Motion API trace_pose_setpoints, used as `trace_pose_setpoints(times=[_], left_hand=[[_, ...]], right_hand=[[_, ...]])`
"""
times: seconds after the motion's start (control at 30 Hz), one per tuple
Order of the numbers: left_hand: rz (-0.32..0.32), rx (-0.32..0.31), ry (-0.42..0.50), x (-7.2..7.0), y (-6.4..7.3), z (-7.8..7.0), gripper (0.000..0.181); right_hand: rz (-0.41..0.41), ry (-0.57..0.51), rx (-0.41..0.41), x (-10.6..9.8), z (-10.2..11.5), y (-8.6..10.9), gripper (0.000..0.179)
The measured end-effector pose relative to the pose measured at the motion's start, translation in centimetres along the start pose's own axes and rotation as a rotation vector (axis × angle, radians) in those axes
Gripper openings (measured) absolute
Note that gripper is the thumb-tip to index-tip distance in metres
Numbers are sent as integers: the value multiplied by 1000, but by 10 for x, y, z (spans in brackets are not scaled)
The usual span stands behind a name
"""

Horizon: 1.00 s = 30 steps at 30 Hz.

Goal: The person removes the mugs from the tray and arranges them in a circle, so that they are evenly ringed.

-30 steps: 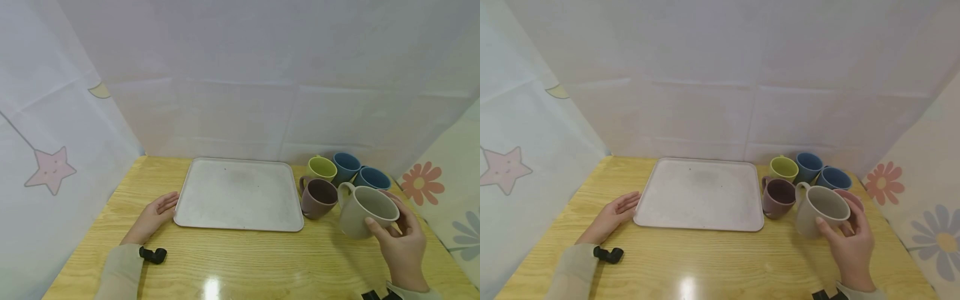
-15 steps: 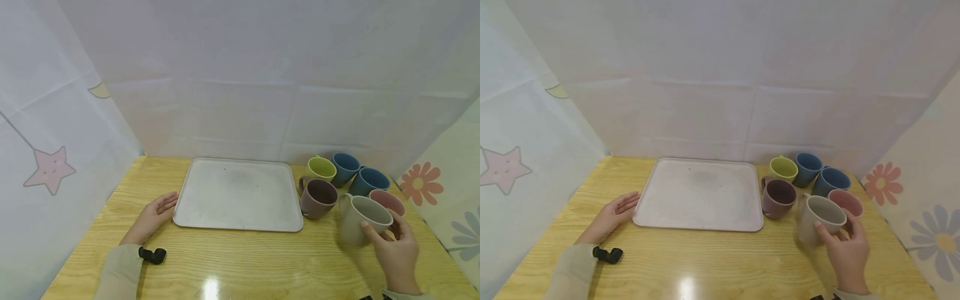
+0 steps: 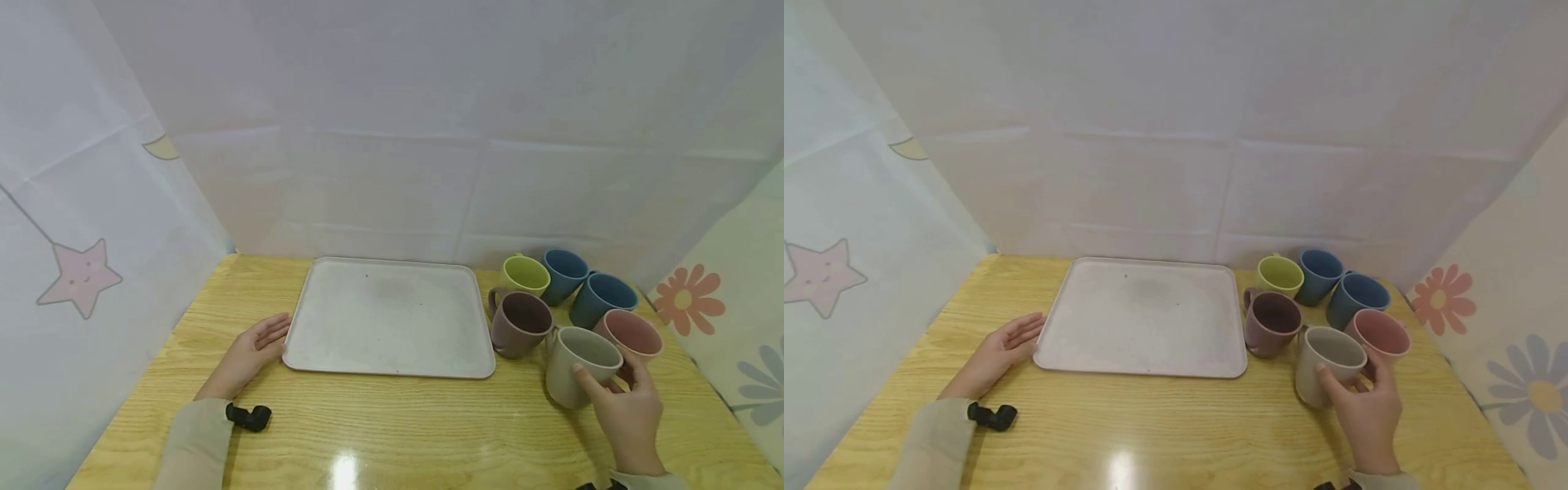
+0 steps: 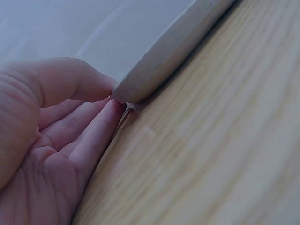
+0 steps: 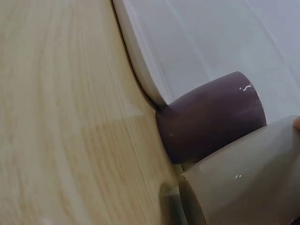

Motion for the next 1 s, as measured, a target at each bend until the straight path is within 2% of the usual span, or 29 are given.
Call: trace_pose_setpoints(times=[0.23,0.5,0.63,0.8,1.0], left_hand=[[5,7,-1,0,1,0,66],[8,12,1,0,0,2,67],[7,9,-2,0,0,1,66],[6,8,-2,1,0,0,66],[4,15,-10,0,0,0,66]], right_hand=[[6,-28,4,2,-6,2,70],[31,-98,-67,6,-6,2,75],[41,-106,-74,9,-6,1,78],[54,-135,-66,11,-9,0,78],[86,-267,-15,17,-11,1,77]])
Point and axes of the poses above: each hand's wrist, its own y-axis away from the middle knuckle, its own x-axis out of the palm, z = x × y, the point moved 4 cm from there along -y, towards the middle knuckle
